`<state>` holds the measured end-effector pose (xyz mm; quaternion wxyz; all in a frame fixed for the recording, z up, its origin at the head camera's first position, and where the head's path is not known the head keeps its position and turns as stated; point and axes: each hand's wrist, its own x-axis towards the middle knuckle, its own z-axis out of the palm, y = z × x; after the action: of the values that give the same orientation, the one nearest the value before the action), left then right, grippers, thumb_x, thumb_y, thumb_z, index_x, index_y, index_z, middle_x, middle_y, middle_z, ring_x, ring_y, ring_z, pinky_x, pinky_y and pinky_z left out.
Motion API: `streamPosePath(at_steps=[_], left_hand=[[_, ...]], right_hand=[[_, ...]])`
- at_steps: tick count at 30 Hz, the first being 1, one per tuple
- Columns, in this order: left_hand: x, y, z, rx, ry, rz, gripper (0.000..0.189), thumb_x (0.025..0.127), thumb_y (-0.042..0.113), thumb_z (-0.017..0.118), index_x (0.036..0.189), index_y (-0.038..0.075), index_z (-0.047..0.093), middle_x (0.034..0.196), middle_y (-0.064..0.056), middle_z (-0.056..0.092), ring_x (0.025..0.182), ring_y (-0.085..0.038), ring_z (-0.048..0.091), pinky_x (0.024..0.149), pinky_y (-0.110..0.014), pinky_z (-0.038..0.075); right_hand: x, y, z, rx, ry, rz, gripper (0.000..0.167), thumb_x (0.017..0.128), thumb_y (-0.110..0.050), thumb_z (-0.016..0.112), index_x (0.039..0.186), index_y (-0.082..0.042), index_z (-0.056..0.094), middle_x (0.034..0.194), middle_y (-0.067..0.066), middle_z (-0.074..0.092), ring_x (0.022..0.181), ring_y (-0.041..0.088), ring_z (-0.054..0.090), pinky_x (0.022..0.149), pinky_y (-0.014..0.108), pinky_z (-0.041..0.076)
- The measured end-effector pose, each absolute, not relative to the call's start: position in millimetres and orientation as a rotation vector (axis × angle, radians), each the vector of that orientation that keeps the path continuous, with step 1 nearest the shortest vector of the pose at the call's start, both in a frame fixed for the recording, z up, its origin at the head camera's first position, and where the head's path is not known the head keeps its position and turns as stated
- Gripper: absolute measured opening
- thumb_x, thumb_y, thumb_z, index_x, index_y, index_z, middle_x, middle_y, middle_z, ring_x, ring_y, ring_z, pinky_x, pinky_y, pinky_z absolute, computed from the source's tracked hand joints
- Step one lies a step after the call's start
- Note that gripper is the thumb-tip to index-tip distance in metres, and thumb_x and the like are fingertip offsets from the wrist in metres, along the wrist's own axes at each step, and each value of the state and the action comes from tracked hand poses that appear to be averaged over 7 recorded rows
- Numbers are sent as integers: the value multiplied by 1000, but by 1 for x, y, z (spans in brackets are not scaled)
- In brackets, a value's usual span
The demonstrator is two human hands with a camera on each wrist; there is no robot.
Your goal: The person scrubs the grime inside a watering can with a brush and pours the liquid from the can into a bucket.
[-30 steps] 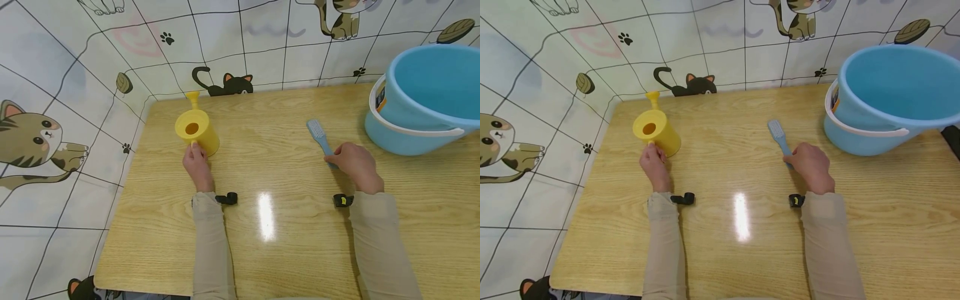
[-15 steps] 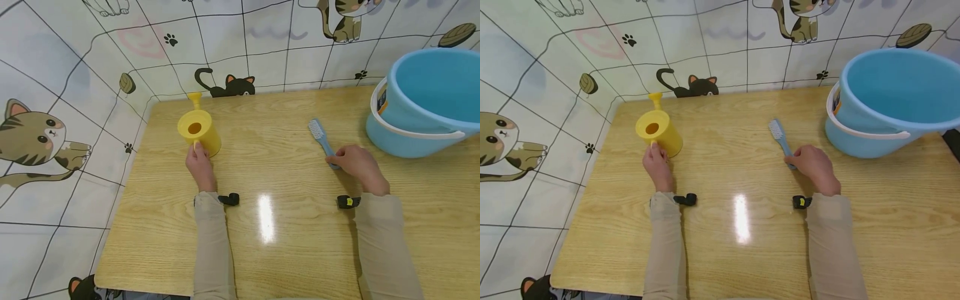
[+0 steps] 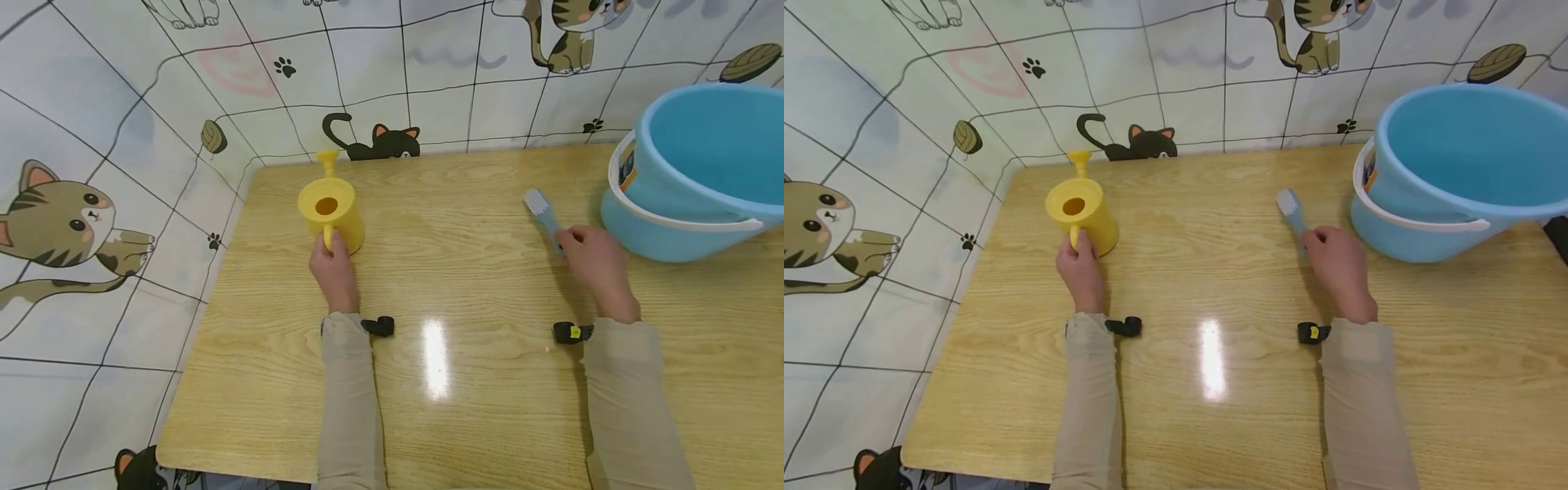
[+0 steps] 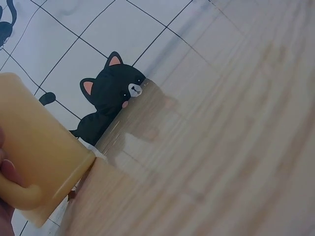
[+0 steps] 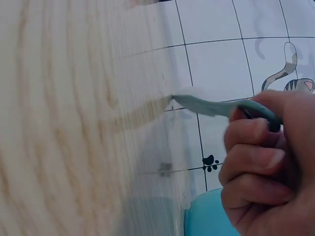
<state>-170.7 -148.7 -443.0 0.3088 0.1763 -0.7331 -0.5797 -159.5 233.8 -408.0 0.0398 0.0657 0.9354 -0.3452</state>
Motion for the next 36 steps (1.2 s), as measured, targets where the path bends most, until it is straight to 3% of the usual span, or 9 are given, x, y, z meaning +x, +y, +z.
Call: streamPosePath(at_steps=[5, 9, 14, 22, 31, 36], left_hand=[[-172, -146, -445, 426, -1973, -1532, 41, 88, 47, 47, 67, 12, 45, 61, -3, 40, 57, -17, 38, 54, -27, 31], [-172, -144, -445, 383, -1986, -1512, 45, 89, 50, 44, 66, 11, 45, 59, -4, 42, 55, -17, 39, 54, -27, 31], [-172, -141, -445, 296, -2051, -1440, 46, 91, 48, 41, 65, 10, 44, 57, -3, 39, 54, -15, 36, 53, -27, 29], [-172, -138, -444, 230, -2148, -1415, 44, 91, 49, 39, 67, 12, 44, 58, -2, 37, 55, -15, 35, 53, -27, 28], [-171, -137, -440, 169, -2223, -1515, 42, 89, 53, 40, 72, 16, 47, 63, -2, 41, 60, -15, 39, 57, -28, 31], [-172, -135, -439, 132, -2309, -1566, 44, 88, 56, 39, 72, 17, 49, 64, -2, 46, 59, -17, 41, 56, -29, 32]], right_hand=[[-159, 237, -409, 366, 2897, -1182, 53, 92, -47, 30, 86, -3, 58, 71, 14, 52, 61, 25, 42, 49, 35, 33], [-160, 239, -410, 411, 2906, -1258, 55, 91, -50, 31, 88, -4, 62, 65, 7, 56, 59, 22, 45, 50, 34, 33], [-159, 240, -410, 381, 2884, -1303, 59, 89, -54, 33, 90, -3, 63, 54, -4, 52, 53, 18, 44, 49, 32, 33], [-159, 238, -410, 412, 2703, -1513, 62, 86, -58, 37, 102, -2, 61, 52, -5, 48, 52, 11, 43, 48, 29, 34], [-161, 234, -403, 317, 2217, -2142, 41, 87, -38, 52, 98, 2, 56, 53, 0, 41, 41, 11, 32, 40, 31, 22], [-161, 231, -396, 263, 2188, -2179, 44, 86, -38, 55, 103, 3, 54, 53, 1, 40, 40, 12, 31, 39, 31, 20]])
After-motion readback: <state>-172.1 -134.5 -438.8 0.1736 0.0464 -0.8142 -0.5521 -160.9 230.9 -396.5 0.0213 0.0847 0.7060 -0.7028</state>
